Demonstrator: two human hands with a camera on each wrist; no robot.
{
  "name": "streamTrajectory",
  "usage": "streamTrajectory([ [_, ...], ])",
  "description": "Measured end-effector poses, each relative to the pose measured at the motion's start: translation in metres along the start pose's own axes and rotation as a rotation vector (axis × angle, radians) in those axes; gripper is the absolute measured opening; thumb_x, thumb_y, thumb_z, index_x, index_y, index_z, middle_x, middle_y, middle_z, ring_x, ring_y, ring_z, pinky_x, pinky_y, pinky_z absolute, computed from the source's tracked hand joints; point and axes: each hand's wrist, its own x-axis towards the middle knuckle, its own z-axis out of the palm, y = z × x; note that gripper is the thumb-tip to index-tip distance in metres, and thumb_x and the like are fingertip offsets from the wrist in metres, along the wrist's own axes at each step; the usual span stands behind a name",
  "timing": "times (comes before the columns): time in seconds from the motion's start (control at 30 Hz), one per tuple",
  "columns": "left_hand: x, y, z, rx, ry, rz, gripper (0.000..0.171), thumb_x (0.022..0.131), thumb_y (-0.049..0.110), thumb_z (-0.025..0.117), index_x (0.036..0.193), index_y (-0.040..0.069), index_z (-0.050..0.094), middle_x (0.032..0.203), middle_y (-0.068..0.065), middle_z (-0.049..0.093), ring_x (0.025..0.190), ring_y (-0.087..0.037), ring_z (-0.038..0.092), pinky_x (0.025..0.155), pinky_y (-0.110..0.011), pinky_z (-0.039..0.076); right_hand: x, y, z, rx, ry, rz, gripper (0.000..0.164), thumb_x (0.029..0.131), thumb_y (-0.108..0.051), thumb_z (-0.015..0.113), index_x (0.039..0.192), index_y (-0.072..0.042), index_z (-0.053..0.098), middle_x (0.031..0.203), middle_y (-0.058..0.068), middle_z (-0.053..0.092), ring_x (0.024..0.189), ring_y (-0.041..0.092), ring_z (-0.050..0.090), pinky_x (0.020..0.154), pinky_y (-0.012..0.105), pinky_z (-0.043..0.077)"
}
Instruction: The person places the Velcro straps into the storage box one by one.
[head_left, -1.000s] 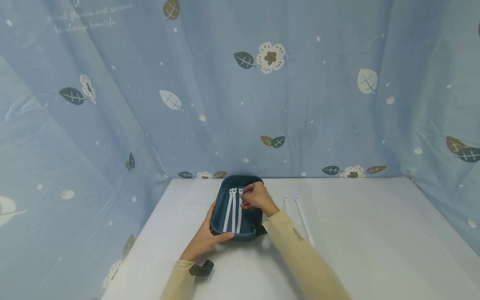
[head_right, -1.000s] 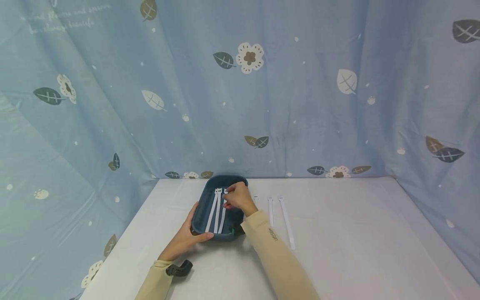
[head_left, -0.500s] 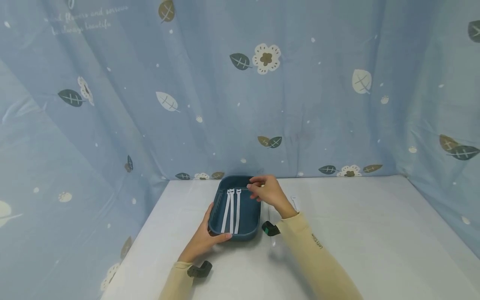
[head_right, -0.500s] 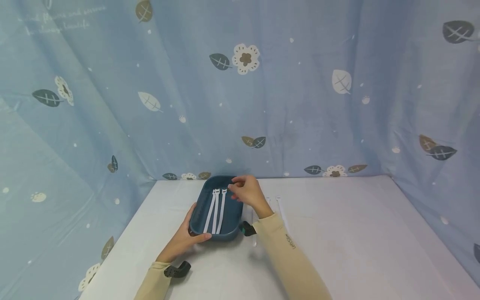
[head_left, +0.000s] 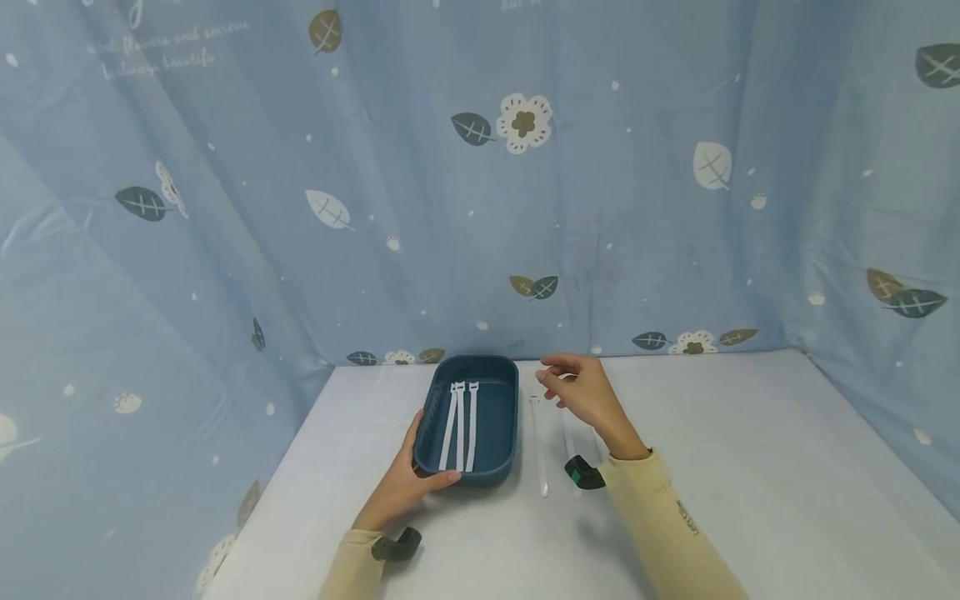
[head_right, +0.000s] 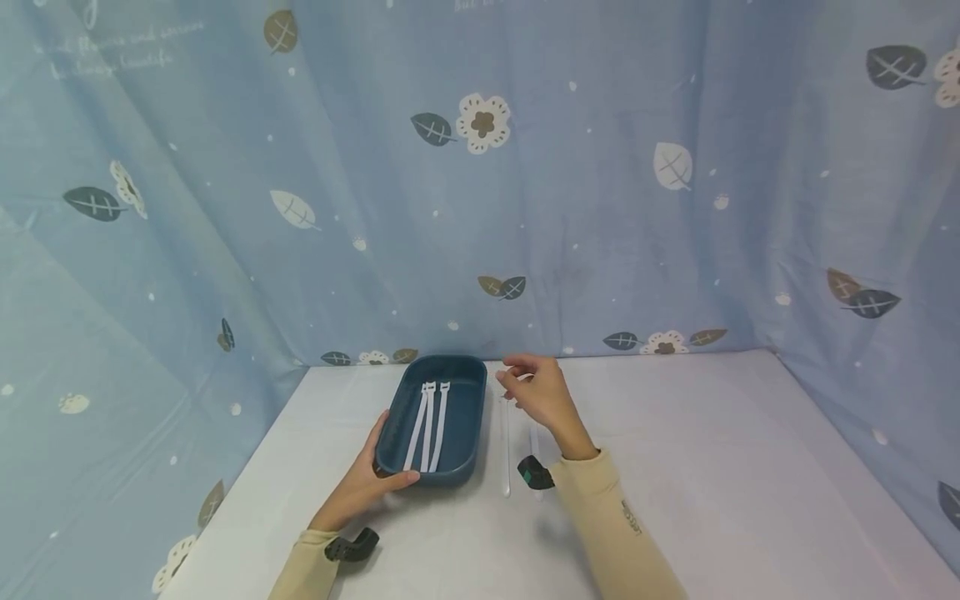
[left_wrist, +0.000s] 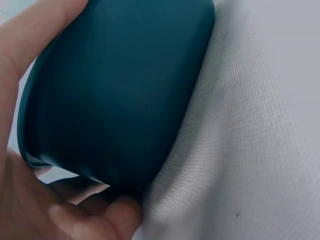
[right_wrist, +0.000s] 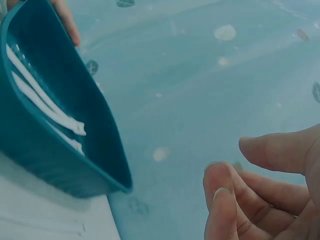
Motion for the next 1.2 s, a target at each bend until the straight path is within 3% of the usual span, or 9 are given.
streamTrajectory([
  [0.17,-0.001,0.001,0.000,-0.004,-0.004,0.002,0.120,0.082,0.032,0.088,0.167,0.035,0.003,0.176,-0.008,0.010,0.158,-0.039,0.025,0.124,-0.064,0.029,-0.010,0.006,-0.016,-0.025,0.038,-0.004,0.037,0.100,-0.020,0.069,0.130,0.001,0.068,0.107,0.019,0.071,0.079,0.022,0.073,0.064,0.025,0.058],
  [0.43,-0.001,0.001,0.002,0.004,-0.001,-0.007,0.120,0.082,0.033,0.088,0.167,0.033,0.003,0.175,-0.009,0.012,0.157,-0.040,0.028,0.122,-0.063,0.032,-0.023,0.017,-0.038,-0.069,0.095,0.009,0.039,0.100,-0.019,0.069,0.133,0.002,0.066,0.108,0.022,0.072,0.079,0.017,0.072,0.064,0.024,0.058],
  [0.67,0.000,0.002,0.002,0.037,0.023,-0.031,0.120,0.081,0.037,0.089,0.167,0.034,0.004,0.175,-0.009,0.014,0.156,-0.042,0.030,0.121,-0.066,0.032,-0.022,0.033,-0.047,-0.112,0.146,0.026,0.039,0.100,-0.019,0.069,0.131,0.005,0.066,0.106,0.023,0.072,0.083,0.029,0.074,0.062,0.021,0.057],
  [0.97,0.001,-0.002,0.002,0.039,0.020,-0.040,0.122,0.081,0.037,0.089,0.167,0.032,0.003,0.175,-0.008,0.013,0.157,-0.041,0.027,0.122,-0.067,0.030,-0.019,0.061,-0.052,-0.159,0.125,0.139,0.041,0.100,-0.018,0.067,0.131,0.008,0.064,0.104,0.022,0.072,0.083,0.032,0.073,0.062,0.022,0.057],
  [1.2,0.000,0.001,0.001,0.051,0.021,-0.046,0.121,0.081,0.038,0.088,0.167,0.037,0.003,0.175,-0.006,0.012,0.158,-0.040,0.025,0.122,-0.067,0.029,-0.016,0.080,-0.052,-0.181,0.107,0.174,0.043,0.100,-0.016,0.067,0.132,0.012,0.062,0.105,0.024,0.072,0.080,0.028,0.073,0.061,0.024,0.057],
])
